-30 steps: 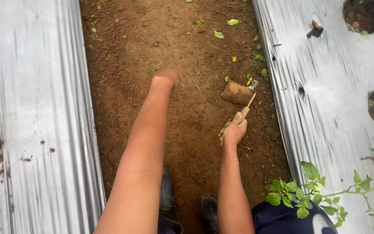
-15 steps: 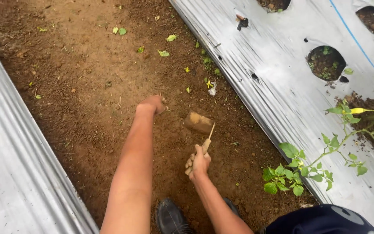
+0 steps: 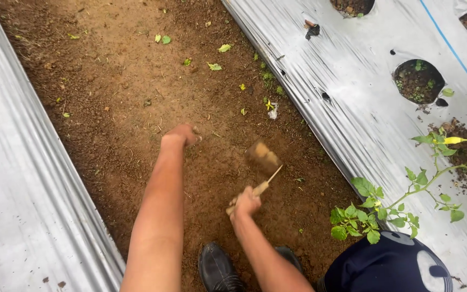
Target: The person uses a small hand hoe to loosen soil and remove weeds from the path between two raised garden beds covered with plastic mulch. They also pull weeds by hand and pack soil around the base of plants.
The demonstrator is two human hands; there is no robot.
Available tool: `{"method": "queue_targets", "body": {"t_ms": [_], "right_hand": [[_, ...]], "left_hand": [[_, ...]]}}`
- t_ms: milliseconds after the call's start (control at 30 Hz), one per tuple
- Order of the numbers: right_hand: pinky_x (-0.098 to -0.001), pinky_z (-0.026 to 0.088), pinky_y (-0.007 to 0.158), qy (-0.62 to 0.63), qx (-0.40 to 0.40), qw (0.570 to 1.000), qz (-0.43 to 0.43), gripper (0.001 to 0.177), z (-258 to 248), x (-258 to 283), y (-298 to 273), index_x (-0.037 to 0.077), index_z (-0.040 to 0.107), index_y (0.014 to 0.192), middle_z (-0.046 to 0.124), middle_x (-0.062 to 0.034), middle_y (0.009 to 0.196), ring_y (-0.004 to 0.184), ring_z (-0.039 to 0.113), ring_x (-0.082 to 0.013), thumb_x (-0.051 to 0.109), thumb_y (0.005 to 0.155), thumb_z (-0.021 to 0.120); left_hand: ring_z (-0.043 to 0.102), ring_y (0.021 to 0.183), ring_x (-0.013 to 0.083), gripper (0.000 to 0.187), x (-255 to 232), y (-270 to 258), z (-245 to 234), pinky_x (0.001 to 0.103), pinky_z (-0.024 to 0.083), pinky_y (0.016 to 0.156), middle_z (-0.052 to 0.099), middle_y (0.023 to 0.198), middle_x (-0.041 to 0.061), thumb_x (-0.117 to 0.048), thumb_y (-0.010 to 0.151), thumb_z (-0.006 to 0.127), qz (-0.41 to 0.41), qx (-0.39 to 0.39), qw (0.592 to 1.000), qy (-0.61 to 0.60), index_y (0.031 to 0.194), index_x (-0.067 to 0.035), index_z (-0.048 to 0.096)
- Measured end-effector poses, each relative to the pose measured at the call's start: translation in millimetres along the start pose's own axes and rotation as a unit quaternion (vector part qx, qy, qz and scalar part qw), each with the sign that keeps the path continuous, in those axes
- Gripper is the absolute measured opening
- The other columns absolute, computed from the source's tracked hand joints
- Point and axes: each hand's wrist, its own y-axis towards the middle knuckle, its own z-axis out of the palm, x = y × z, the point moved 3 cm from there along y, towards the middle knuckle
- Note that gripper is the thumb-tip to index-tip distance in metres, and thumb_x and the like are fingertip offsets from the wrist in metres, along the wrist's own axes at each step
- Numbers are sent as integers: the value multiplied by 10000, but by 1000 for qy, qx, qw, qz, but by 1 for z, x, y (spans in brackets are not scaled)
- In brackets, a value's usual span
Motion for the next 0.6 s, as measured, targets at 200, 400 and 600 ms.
{"method": "queue_targets", "body": {"t_ms": [200, 400, 600], "right_hand": [[-433, 386, 227, -30, 12, 998, -63, 178, -10, 37, 6, 97, 527, 797, 489, -107, 429, 267, 493, -268, 221, 880, 624], [-367, 402, 265, -25, 28, 992, -119, 151, 41, 82, 64, 84, 562, 854, 539, -86, 476, 287, 515, -234, 203, 928, 620], [-390, 455, 356, -95, 63, 993, -29, 266, -20, 5, 47, 1, 587, 891, 537, -134, 561, 388, 574, -258, 257, 938, 642]], "left_hand": [[551, 1407, 354, 446, 13, 47, 13, 526, 488, 1144, 626, 1480, 137, -361, 981, 602, 9, -13, 1000, -17, 1405, -249, 683], [562, 1403, 324, 434, -71, -34, -23, 469, 471, 1188, 656, 1438, 138, -299, 964, 655, 68, -28, 997, -7, 1388, -210, 694], [638, 1305, 319, 384, -196, 50, -34, 511, 548, 1086, 709, 1332, 121, -389, 981, 696, 159, -102, 980, -64, 1312, -197, 727]]}}
